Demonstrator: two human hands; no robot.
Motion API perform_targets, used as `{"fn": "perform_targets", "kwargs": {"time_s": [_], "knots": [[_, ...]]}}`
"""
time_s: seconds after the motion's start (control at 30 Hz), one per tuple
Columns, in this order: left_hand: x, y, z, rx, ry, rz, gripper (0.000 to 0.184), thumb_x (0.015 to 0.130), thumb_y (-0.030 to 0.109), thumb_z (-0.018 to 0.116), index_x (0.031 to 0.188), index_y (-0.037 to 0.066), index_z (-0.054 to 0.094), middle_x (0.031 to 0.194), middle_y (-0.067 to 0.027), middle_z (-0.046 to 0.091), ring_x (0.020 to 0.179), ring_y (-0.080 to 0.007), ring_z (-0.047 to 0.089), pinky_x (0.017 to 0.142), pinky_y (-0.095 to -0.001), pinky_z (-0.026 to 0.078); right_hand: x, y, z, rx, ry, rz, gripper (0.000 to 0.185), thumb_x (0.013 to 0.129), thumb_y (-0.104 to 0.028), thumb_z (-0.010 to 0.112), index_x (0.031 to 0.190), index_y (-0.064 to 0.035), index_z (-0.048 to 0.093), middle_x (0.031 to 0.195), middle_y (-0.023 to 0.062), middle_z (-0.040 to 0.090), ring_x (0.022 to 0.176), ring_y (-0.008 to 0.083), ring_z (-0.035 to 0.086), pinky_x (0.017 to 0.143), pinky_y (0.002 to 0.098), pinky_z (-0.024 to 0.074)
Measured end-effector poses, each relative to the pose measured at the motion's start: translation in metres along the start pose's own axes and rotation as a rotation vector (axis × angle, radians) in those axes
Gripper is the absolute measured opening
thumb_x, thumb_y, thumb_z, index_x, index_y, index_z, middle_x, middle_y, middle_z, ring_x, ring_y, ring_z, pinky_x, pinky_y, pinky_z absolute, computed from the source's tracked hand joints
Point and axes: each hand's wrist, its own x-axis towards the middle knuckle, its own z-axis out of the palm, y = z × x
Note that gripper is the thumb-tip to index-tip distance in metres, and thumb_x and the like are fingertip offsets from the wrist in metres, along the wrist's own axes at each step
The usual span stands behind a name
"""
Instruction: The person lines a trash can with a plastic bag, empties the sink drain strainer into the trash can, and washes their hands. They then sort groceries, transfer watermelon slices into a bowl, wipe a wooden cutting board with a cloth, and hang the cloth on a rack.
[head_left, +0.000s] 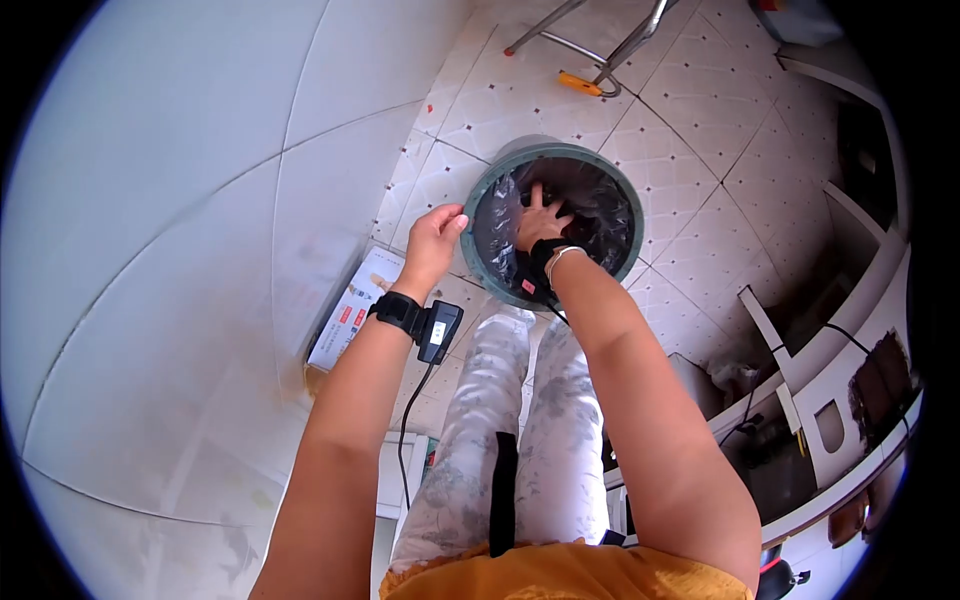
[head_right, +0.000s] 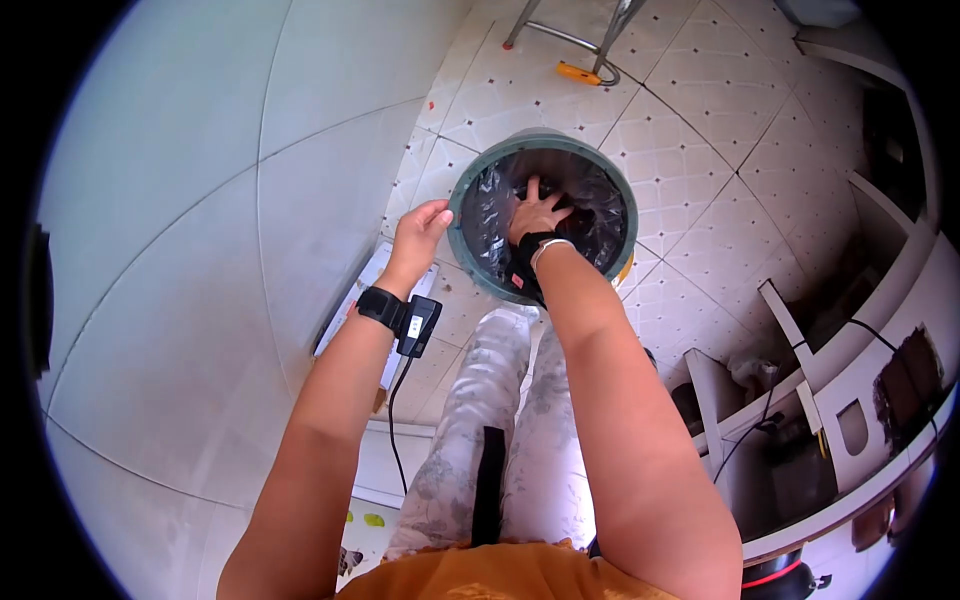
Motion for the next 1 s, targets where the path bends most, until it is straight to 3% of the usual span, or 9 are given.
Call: {"fn": "perform_targets", "kwargs": {"time_s": [0.13, 0.27, 0.4, 0.53, 0.73, 0.8, 0.87, 0.93, 1.0], "knots": [[-0.001, 0.004, 0.002, 0.029, 0.021, 0.032, 0.026, 0.083, 0.014, 0.056, 0.102, -0.004, 0.055, 0.088, -0.0114, 0.063, 0.078, -0.0154, 0.059, 0.07, -0.0266, 0.046, -0.008, 0.018, 0.001, 0.161, 0.105, -0.069, 0.047, 0.08, -0.022, 0.05, 0.127, -0.0216, 0.042, 0.137, 0.0157, 0.025, 0.126, 0.0424, 0.02, 0.095, 0.0612, 0.0236], [-0.008, 0.002, -0.006, -0.094, -0.042, -0.135, 0.025, 0.084, 0.014, 0.055, 0.103, -0.002, 0.054, 0.091, -0.0097, 0.061, 0.08, -0.0152, 0.058, 0.069, -0.0266, 0.047, -0.06, 0.06, -0.008, 0.457, 0.592, -0.478, 0.03, 0.076, -0.008, 0.054, 0.105, -0.0053, 0.055, 0.114, 0.018, 0.05, 0.102, 0.0355, 0.05, 0.087, 0.0391, 0.0413], [-0.017, 0.002, -0.031, -0.333, 0.055, -0.367, 0.023, 0.087, 0.013, 0.05, 0.107, 0.001, 0.051, 0.096, -0.007, 0.059, 0.084, -0.0151, 0.058, 0.074, -0.0282, 0.047, -0.132, 0.084, -0.033, 0.588, 0.605, -0.56, 0.027, 0.075, 0.0, 0.053, 0.101, -0.0041, 0.056, 0.111, 0.0144, 0.053, 0.101, 0.0334, 0.052, 0.084, 0.0364, 0.0427], [-0.01, -0.022, -0.038, -0.583, 0.12, -0.287, 0.024, 0.09, 0.016, 0.048, 0.111, 0.004, 0.047, 0.101, -0.005, 0.057, 0.09, -0.0169, 0.057, 0.078, -0.0303, 0.046, -0.165, 0.105, -0.024, 0.633, 0.597, -0.578, 0.025, 0.075, 0.0, 0.053, 0.099, -0.0034, 0.056, 0.109, 0.015, 0.053, 0.098, 0.0328, 0.053, 0.082, 0.0369, 0.0439], [-0.018, -0.004, -0.013, -0.786, 0.293, -0.414, 0.04, 0.09, 0.025, 0.049, 0.121, 0.002, 0.037, 0.118, -0.0123, 0.047, 0.104, -0.0306, 0.051, 0.091, -0.0409, 0.039, -0.192, 0.135, 0.001, 0.705, 0.559, -0.543, 0.023, 0.075, -0.001, 0.054, 0.098, -0.0029, 0.056, 0.101, 0.0158, 0.055, 0.096, 0.0318, 0.054, 0.082, 0.0363, 0.0437], [-0.03, 0.01, -0.007, -0.738, 0.299, -0.429, 0.048, 0.088, 0.033, 0.052, 0.122, 0.003, 0.035, 0.121, -0.0147, 0.044, 0.105, -0.0332, 0.05, 0.091, -0.0421, 0.039, -0.203, 0.144, 0.001, 0.785, 0.267, -0.379, 0.023, 0.076, -0.001, 0.054, 0.098, -0.0028, 0.056, 0.101, 0.0156, 0.056, 0.097, 0.0317, 0.054, 0.082, 0.0345, 0.0441], [-0.042, 0.029, -0.004, -0.567, 0.375, -0.58, 0.052, 0.086, 0.036, 0.053, 0.122, 0.001, 0.036, 0.124, -0.0174, 0.041, 0.098, -0.0315, 0.055, 0.08, -0.0369, 0.047, -0.206, 0.154, -0.003, 0.737, 0.103, -0.277, 0.03, 0.074, 0.002, 0.053, 0.104, -0.0038, 0.053, 0.1, 0.0161, 0.056, 0.097, 0.0313, 0.054, 0.083, 0.0347, 0.0443], [-0.039, -0.018, -0.026, -0.253, 0.22, -0.668, 0.055, 0.086, 0.032, 0.054, 0.125, 0.0, 0.033, 0.128, -0.0202, 0.037, 0.088, -0.0294, 0.06, 0.065, -0.03, 0.051, -0.204, 0.165, 0.022, 0.902, 0.537, -0.459, 0.04, 0.071, 0.005, 0.052, 0.109, -0.0056, 0.05, 0.11, 0.0167, 0.051, 0.103, 0.0324, 0.051, 0.087, 0.0356, 0.0425], [-0.041, -0.048, -0.05, -0.048, -0.02, -0.671, 0.056, 0.085, 0.016, 0.055, 0.129, -0.003, 0.027, 0.129, -0.0211, 0.036, 0.075, -0.0254, 0.062, 0.055, -0.0246, 0.05, -0.21, 0.18, 0.042, 0.898, 0.596, -0.375, 0.043, 0.071, 0.004, 0.052, 0.112, -0.0065, 0.048, 0.115, 0.0182, 0.048, 0.104, 0.0336, 0.049, 0.087, 0.0362, 0.042]]}}
